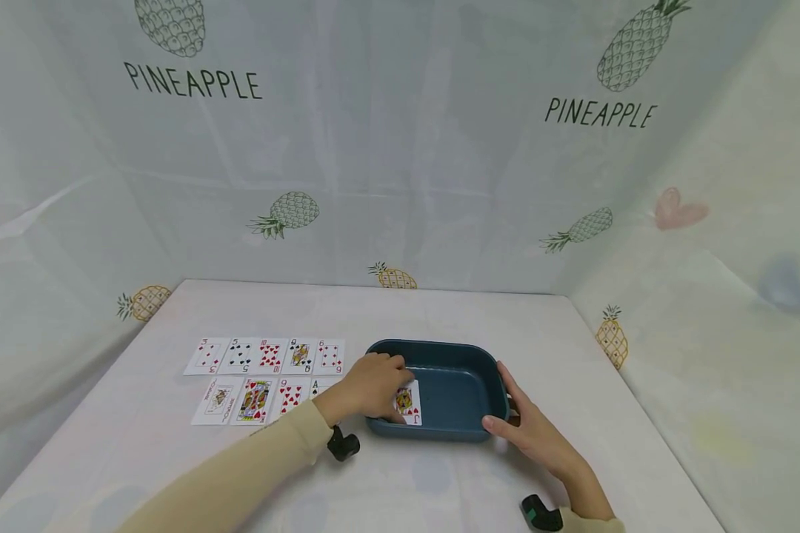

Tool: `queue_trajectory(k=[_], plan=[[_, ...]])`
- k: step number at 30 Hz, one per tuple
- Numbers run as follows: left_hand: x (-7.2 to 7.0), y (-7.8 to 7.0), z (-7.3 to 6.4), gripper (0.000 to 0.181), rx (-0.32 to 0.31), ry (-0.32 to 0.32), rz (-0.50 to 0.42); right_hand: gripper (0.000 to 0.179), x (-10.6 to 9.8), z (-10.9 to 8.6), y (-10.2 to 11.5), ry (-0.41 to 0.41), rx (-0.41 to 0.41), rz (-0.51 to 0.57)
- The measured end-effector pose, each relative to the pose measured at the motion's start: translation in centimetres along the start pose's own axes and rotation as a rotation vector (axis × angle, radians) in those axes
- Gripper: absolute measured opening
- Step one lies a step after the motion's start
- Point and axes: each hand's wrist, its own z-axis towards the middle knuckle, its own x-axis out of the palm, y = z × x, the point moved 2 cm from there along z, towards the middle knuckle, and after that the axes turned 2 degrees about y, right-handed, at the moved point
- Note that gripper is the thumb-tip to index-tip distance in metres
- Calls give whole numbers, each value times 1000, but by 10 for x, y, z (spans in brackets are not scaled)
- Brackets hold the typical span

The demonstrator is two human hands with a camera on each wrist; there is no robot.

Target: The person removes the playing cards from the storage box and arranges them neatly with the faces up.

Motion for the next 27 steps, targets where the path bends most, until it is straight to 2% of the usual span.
queue_trajectory(k=[14, 27], plan=[[7, 1, 1, 85, -19, -68, -77, 99, 0, 0, 1, -3, 8, 7], [5, 1, -2, 84, -20, -109, -130, 99, 0, 0, 0, 2, -1, 15]])
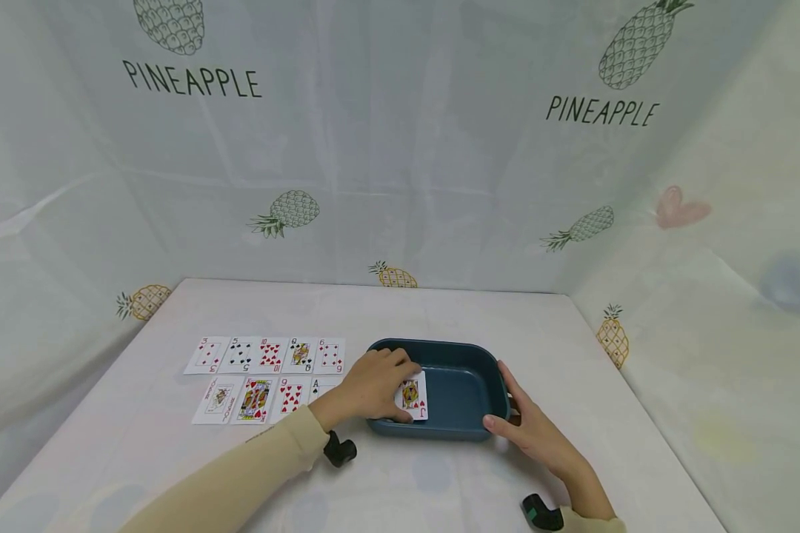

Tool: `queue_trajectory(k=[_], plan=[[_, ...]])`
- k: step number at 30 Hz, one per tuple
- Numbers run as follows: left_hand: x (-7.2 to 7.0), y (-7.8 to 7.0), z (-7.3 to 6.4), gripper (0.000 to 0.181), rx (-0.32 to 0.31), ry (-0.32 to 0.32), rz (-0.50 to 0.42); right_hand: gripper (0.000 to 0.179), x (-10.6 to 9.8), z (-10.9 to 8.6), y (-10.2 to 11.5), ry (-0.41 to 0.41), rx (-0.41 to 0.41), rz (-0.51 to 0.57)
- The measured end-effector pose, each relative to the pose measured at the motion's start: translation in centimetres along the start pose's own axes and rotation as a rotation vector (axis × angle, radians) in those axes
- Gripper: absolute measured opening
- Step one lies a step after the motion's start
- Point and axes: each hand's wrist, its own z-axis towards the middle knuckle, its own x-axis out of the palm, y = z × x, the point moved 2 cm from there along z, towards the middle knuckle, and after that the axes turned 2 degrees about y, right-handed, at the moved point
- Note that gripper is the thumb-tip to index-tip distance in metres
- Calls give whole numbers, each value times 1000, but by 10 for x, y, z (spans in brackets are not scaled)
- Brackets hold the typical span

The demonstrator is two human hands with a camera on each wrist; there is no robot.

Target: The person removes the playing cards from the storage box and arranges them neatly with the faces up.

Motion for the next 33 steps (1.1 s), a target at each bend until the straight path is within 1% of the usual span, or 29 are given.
queue_trajectory(k=[8, 12, 19, 22, 25, 28, 33], plan=[[0, 1, 0, 84, 10, -23, -1, 99, -1, 0, 1, 6, -2, 9], [0, 3, -1, 84, 11, -37, -40, 99, -1, 0, 1, 15, 0, 15], [-2, 8, -2, 84, 2, -37, -117, 100, 1, -1, 0, 18, 7, 11], [-8, 9, -4, 84, 0, -33, -170, 100, 1, -1, 0, 21, 11, 16], [-20, 10, -7, 83, -5, -33, -215, 100, 1, -1, 1, 20, 10, 20], [-33, 12, -10, 83, -6, -49, -229, 100, 1, -1, 1, 16, 6, 20], [-52, 18, -16, 85, -1, -65, -218, 99, 1, -1, 1, 20, 3, 31]])
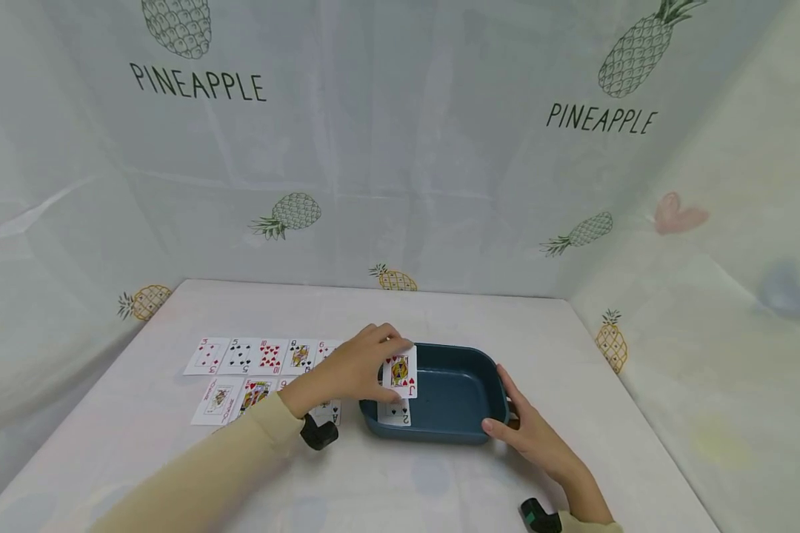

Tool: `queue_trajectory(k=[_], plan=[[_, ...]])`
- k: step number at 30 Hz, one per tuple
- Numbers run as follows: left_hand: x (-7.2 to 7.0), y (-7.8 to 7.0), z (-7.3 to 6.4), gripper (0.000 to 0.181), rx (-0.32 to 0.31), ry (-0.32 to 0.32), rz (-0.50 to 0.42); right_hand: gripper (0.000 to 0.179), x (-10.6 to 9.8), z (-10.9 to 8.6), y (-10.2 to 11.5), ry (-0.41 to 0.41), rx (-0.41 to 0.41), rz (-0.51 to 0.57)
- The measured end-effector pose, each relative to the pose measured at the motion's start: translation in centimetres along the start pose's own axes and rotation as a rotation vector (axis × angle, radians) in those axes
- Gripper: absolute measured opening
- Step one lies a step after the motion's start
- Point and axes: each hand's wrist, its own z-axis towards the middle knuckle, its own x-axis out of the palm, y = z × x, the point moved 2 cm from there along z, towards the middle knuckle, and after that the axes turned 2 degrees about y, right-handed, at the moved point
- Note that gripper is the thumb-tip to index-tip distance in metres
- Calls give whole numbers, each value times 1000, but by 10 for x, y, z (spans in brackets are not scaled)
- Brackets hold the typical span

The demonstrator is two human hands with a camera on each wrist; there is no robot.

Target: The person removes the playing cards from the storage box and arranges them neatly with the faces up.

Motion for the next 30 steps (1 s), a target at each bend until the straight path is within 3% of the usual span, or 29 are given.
queue_trajectory(k=[7, 15, 21, 30], plan=[[-19, 11, -13, 86, 15, 13, 43, 99, -1, -1, -2, 3, 2, 11], [-37, 35, -40, 87, -50, 26, 60, 99, -2, 0, -1, -2, -8, -5], [-47, 58, -68, 86, -102, 23, 50, 99, -2, 0, 0, -4, -10, -12], [-64, 98, -121, 82, -155, 20, 49, 99, -1, 0, -1, -1, -12, -13]])
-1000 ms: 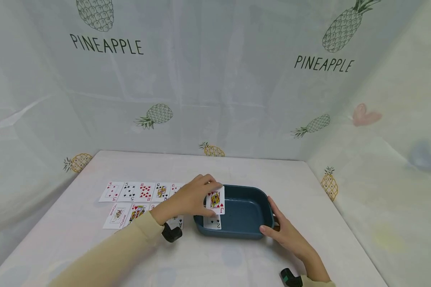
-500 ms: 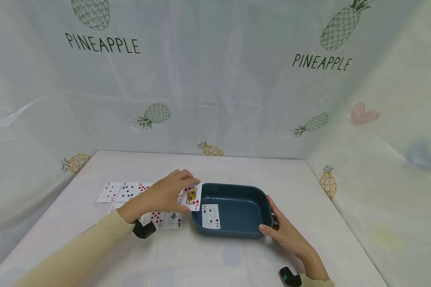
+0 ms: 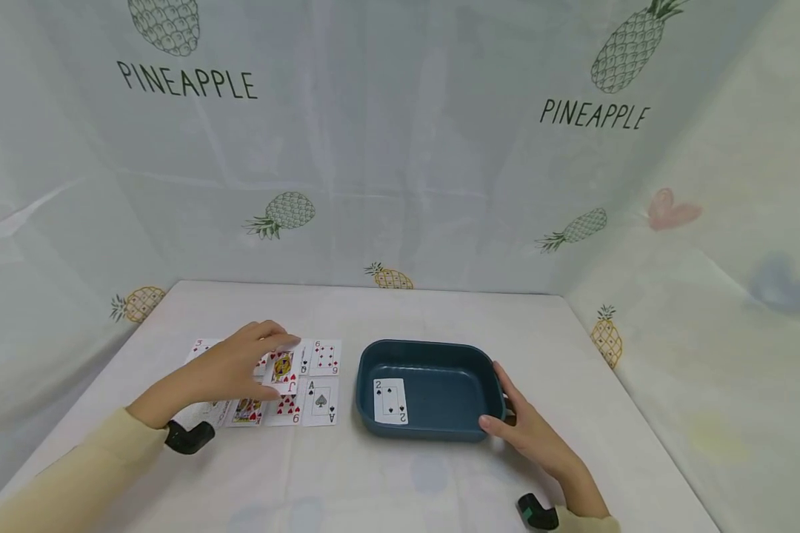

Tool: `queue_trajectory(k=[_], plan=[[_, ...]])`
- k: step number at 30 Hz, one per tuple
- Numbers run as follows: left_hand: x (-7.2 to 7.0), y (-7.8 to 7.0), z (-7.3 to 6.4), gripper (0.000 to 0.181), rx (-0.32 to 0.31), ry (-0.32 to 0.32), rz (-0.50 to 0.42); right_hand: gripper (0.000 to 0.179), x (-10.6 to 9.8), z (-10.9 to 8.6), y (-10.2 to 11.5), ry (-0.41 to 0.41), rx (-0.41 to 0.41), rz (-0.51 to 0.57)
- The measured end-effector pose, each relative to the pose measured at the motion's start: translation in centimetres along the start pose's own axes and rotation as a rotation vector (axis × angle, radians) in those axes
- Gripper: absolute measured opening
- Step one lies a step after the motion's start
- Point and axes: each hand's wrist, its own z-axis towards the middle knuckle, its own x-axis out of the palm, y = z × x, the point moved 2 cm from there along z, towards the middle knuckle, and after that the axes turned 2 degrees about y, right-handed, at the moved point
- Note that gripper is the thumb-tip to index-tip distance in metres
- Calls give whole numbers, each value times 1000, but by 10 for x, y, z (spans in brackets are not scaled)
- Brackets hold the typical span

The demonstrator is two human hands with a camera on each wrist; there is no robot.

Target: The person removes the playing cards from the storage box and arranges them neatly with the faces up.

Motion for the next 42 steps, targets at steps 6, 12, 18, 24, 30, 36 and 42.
queue_trajectory(k=[6, 12, 18, 24, 30, 36, 42], plan=[[-5, 37, -33, 83, -41, 13, 41, 99, 0, 1, 0, 0, -7, -1], [-7, 74, -59, 84, -38, 1, 83, 99, -1, 0, 1, -4, -3, -11], [-8, 104, -81, 86, -58, -16, 121, 100, -1, 1, 0, -5, -3, -22], [-8, 125, -99, 86, -103, 25, 118, 100, 0, 1, -1, -10, -3, -25], [-8, 132, -107, 85, -156, 119, 48, 99, 0, 1, 0, -11, 1, -32], [-3, 134, -108, 84, -164, 171, 3, 99, 0, 1, -2, -9, 10, -29], [1, 137, -109, 83, -115, 158, -25, 100, 0, 1, -2, -11, 2, -42]])
